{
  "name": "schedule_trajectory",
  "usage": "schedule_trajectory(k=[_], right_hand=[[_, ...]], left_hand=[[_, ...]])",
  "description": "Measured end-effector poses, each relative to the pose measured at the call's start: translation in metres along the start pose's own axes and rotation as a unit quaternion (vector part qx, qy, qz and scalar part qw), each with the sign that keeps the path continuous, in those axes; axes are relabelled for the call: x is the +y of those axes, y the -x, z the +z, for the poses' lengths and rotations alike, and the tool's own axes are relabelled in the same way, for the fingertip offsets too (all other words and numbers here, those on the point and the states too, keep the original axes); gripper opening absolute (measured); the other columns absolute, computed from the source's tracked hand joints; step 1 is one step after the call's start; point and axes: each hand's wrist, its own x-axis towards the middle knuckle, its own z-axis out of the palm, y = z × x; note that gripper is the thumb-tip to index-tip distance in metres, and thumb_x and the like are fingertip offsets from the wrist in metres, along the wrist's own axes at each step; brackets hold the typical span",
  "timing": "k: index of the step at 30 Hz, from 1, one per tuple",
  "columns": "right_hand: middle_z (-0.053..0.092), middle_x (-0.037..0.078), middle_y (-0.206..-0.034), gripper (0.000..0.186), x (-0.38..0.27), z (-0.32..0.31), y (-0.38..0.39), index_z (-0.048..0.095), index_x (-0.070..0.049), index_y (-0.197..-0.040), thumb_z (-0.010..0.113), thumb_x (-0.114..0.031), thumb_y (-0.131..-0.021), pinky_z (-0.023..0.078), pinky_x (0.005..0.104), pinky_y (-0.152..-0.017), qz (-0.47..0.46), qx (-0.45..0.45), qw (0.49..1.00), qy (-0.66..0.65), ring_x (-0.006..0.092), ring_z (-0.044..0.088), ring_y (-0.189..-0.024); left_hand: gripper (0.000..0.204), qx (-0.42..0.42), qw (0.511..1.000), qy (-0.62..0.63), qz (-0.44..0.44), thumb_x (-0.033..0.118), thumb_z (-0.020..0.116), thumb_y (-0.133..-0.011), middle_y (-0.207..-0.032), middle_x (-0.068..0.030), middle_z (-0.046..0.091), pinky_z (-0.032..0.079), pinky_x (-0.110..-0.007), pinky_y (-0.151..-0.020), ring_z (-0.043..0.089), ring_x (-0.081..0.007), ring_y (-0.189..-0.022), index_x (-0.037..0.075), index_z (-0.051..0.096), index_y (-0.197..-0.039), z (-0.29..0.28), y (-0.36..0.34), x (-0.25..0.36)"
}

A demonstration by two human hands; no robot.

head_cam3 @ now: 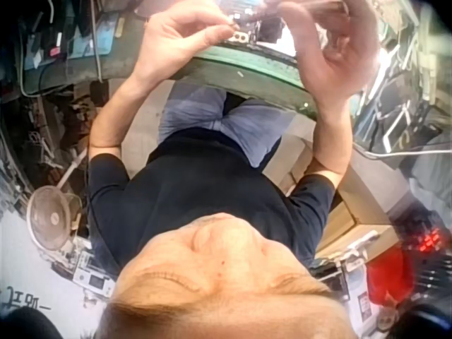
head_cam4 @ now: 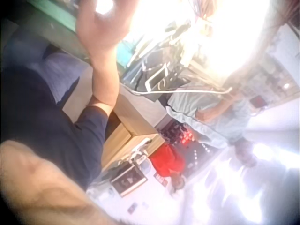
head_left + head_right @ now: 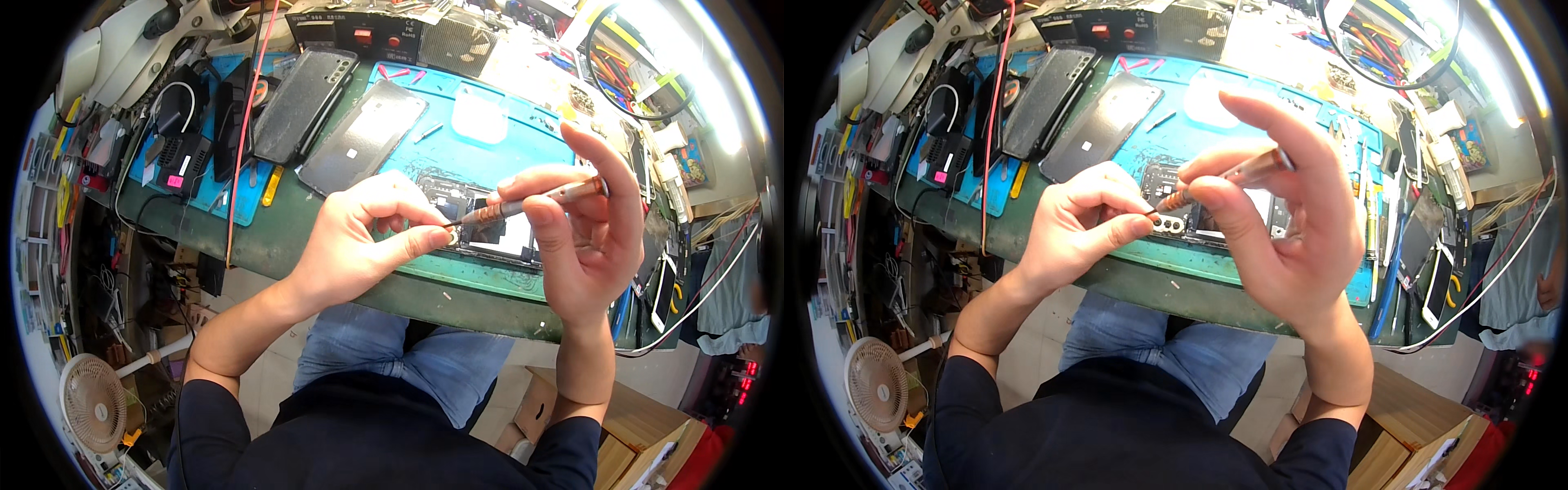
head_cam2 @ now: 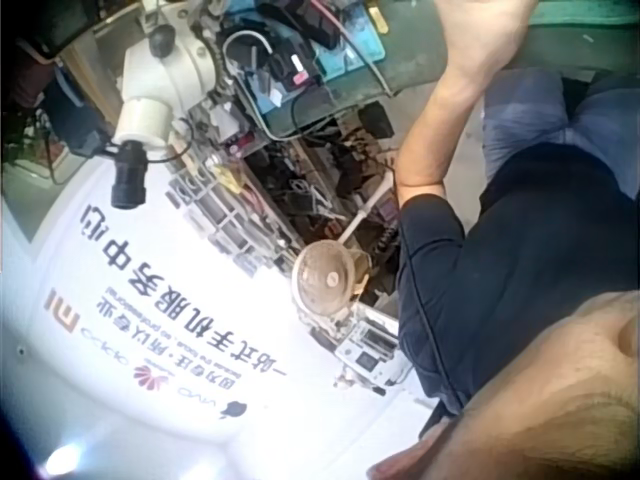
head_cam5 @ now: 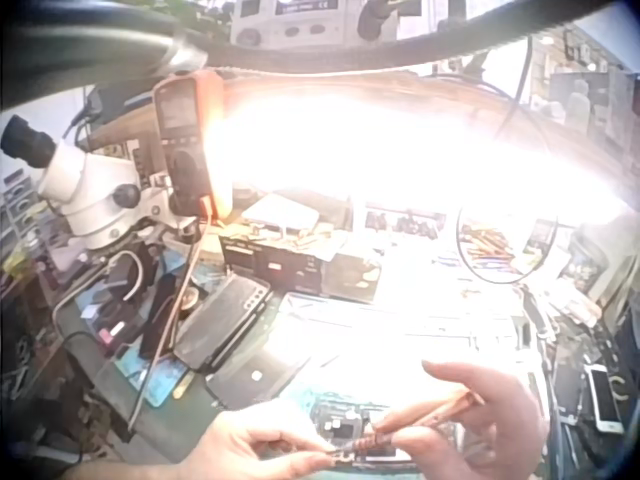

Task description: The person unscrews several small internal screws from a mobile phone chassis using a precision screwdriver.

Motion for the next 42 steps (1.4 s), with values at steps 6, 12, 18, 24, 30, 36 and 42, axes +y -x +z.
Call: schedule_trajectory(k=[6,12,18,24,30,36,42], right_hand=[[0.077,0.016,-0.096,0.048,-0.004,0.003,-0.001,0.054,0.01,-0.143,0.071,-0.005,-0.101,0.059,0.0301,-0.08,0.004,-0.055,0.997,0.051,0.0184,0.075,-0.086],[0.075,0.018,-0.102,0.045,-0.003,0.007,-0.001,0.06,0.011,-0.139,0.073,0.002,-0.097,0.061,0.03,-0.074,-0.006,-0.116,0.99,0.083,0.0199,0.076,-0.084],[0.076,0.015,-0.095,0.043,0.0,0.01,-0.002,0.062,0.009,-0.137,0.075,0.0,-0.096,0.06,0.0293,-0.073,-0.03,-0.121,0.986,0.114,0.0183,0.076,-0.082],[0.077,0.013,-0.09,0.042,-0.003,0.011,-0.006,0.064,0.005,-0.135,0.075,0.001,-0.094,0.059,0.0302,-0.071,-0.044,-0.14,0.981,0.125,0.0196,0.076,-0.078],[0.078,0.013,-0.095,0.041,0.001,0.009,-0.006,0.067,0.002,-0.131,0.075,0.004,-0.091,0.06,0.0309,-0.069,-0.082,-0.15,0.979,0.113,0.0211,0.077,-0.078],[0.077,0.018,-0.117,0.052,-0.002,0.018,-0.005,0.066,0.004,-0.137,0.08,0.0,-0.087,0.06,0.0296,-0.074,-0.007,-0.105,0.993,0.044,0.0185,0.077,-0.084],[0.077,0.018,-0.118,0.051,-0.003,0.015,-0.006,0.064,0.003,-0.14,0.073,0.008,-0.09,0.06,0.0303,-0.077,0.001,-0.123,0.991,0.051,0.019,0.077,-0.086]], left_hand=[[0.034,0.006,0.974,-0.204,0.103,0.008,0.084,-0.086,-0.106,-0.0058,0.065,0.047,-0.033,-0.09,0.06,-0.0201,-0.102,0.008,0.078,-0.119,0.008,0.004,0.005],[0.031,-0.007,0.96,-0.244,0.134,-0.003,0.076,-0.085,-0.102,-0.0073,0.065,0.048,-0.037,-0.089,0.061,-0.0246,-0.098,0.005,0.077,-0.115,0.01,0.009,-0.003],[0.027,0.003,0.952,-0.261,0.161,-0.007,0.074,-0.085,-0.101,-0.0081,0.065,0.048,-0.038,-0.087,0.061,-0.0265,-0.097,0.002,0.076,-0.111,0.011,0.007,-0.007],[0.026,0.008,0.948,-0.267,0.171,-0.007,0.073,-0.085,-0.098,-0.0085,0.065,0.048,-0.039,-0.084,0.06,-0.0281,-0.093,0.002,0.076,-0.11,0.011,0.006,-0.009],[0.031,0.026,0.942,-0.284,0.18,-0.007,0.072,-0.084,-0.104,-0.0096,0.065,0.048,-0.04,-0.085,0.059,-0.0297,-0.095,0.003,0.075,-0.114,0.013,0.005,-0.009],[0.054,0.054,0.935,-0.313,0.158,-0.011,0.065,-0.082,-0.128,-0.0124,0.068,0.046,-0.041,-0.103,0.06,-0.032,-0.118,0.004,0.065,-0.135,0.012,0.006,-0.008],[0.049,0.062,0.94,-0.308,0.137,-0.01,0.059,-0.087,-0.125,-0.012,0.07,0.046,-0.043,-0.105,0.06,-0.0323,-0.117,0.003,0.065,-0.134,0.015,0.004,-0.011]])
